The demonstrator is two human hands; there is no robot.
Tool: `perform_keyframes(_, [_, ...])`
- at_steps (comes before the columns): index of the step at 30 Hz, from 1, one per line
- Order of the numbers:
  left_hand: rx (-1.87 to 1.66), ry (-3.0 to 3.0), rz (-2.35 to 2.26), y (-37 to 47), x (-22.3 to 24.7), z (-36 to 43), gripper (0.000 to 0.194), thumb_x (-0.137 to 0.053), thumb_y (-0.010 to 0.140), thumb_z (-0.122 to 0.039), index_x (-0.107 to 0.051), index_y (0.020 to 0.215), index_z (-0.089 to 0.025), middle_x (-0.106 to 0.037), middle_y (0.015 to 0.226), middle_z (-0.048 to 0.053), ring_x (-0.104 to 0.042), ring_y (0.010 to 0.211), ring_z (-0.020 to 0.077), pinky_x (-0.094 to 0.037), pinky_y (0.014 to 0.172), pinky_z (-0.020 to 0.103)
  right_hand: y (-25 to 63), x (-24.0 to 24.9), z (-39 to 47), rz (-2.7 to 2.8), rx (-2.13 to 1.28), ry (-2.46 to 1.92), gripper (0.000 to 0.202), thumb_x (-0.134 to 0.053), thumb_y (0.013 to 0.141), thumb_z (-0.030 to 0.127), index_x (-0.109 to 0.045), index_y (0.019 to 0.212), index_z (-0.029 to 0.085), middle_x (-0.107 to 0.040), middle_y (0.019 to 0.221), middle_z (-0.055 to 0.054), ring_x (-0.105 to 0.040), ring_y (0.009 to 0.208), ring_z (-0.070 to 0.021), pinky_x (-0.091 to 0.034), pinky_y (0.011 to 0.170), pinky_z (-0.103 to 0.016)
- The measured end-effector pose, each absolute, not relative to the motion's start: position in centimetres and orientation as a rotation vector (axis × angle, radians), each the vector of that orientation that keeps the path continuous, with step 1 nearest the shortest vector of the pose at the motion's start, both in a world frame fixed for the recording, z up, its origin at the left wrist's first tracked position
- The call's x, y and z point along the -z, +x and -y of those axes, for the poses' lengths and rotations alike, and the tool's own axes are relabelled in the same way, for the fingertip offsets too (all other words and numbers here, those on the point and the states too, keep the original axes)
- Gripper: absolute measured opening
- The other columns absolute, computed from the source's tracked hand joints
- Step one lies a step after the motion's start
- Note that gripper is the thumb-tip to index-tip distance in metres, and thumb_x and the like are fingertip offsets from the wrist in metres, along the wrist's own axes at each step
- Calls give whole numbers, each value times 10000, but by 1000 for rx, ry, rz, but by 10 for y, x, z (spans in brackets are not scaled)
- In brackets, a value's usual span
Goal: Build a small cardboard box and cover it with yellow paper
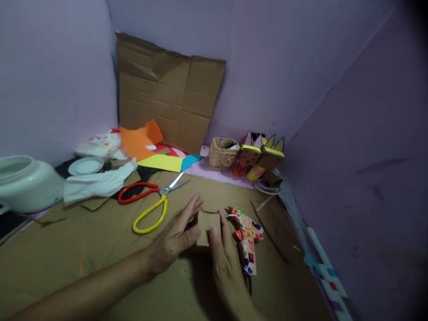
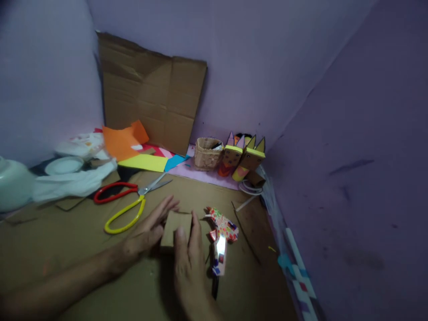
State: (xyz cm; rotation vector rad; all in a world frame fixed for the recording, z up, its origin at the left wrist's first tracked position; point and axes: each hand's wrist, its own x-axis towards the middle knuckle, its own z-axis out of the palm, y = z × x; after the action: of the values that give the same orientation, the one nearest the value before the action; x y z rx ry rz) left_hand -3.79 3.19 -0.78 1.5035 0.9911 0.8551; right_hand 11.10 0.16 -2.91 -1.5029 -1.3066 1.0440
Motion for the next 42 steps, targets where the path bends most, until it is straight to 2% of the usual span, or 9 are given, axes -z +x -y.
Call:
perform_keyframes(3, [-725, 1634, -1070, -42, 6, -31, 1009, -729, 646, -359, -159, 1457, -171, -257, 1508, 124, -241, 1372, 296, -189, 1125, 444, 115, 29, -5, 1245, -988, -1528, 596, -392, 857, 570, -407, 1352, 238, -409, 1431, -62, -238, 1386, -240, -217, 1123, -453])
perform_keyframes(5, [-677, 1729, -1184, -41, 5, -30, 928, -734, 627, -258, -265, 1421, -157, -332, 1470, 149, -312, 1336, 306, -225, 1110, 447, 117, 29, -6, 1193, -1023, -1492, 567, -430, 848, 557, -454, 1321, 246, -418, 1427, -53, -255, 1378, -247, -203, 1124, -453])
perform_keyframes(8, [-736, 1887, -1143, -38, 4, -28, 747, -714, 654, -255, -401, 1326, -165, -497, 1335, 132, -460, 1215, 282, -351, 1038, 415, 118, 27, -4, 1067, -1190, -1297, 599, -588, 775, 509, -473, 1304, 252, -461, 1397, -54, -348, 1328, -277, -278, 1084, -448])
perform_keyframes(12, [-842, 1948, -1020, -38, 3, -25, 660, -667, 700, -208, -398, 1300, -161, -512, 1289, 108, -476, 1183, 229, -377, 1019, 349, 117, 20, -1, 990, -1366, -1075, 701, -744, 645, 402, -476, 1274, 250, -548, 1297, -66, -465, 1227, -292, -373, 1012, -429])
perform_keyframes(18, [-941, 1942, -922, -38, 8, -22, 589, -592, 692, -98, -439, 1250, -209, -544, 1218, 69, -501, 1137, 213, -392, 1003, 343, 114, 18, -6, 1087, -1269, -1133, 658, -750, 604, 332, -513, 1210, 231, -620, 1141, -69, -567, 1057, -285, -437, 921, -422])
perform_keyframes(29, [-1010, 1932, -938, -37, 18, -25, 589, -577, 697, -86, -432, 1256, -200, -562, 1148, 70, -528, 1084, 220, -411, 975, 355, 96, 14, -7, 1130, -1091, -1254, 516, -682, 618, 248, -530, 1111, 247, -627, 1090, -39, -561, 1057, -250, -445, 913, -373])
perform_keyframes(35, [-970, 1910, -961, -36, 14, -26, 536, -628, 685, -160, -461, 1194, -193, -576, 1131, 83, -554, 1027, 234, -458, 892, 372, 106, 16, -4, 1003, -1284, -1130, 668, -767, 620, 320, -495, 1229, 272, -635, 1139, -34, -581, 1056, -241, -443, 904, -358])
perform_keyframes(38, [-982, 2044, -998, -35, 6, -20, 612, -701, 614, -202, -479, 1184, -203, -579, 1135, 69, -538, 1029, 242, -441, 903, 384, 115, 7, -5, 810, -1483, -1014, 532, -743, 638, 428, -606, 1118, 241, -689, 1036, -39, -612, 1003, -259, -446, 890, -388])
perform_keyframes(42, [-1043, 2251, -1104, -34, -4, -9, 637, -655, 605, -160, -476, 1217, -177, -555, 1177, 90, -486, 1084, 255, -395, 945, 406, 117, -4, -9, 617, -1662, -924, 457, -719, 636, 498, -682, 997, 220, -723, 946, -36, -621, 975, -267, -459, 866, -389])
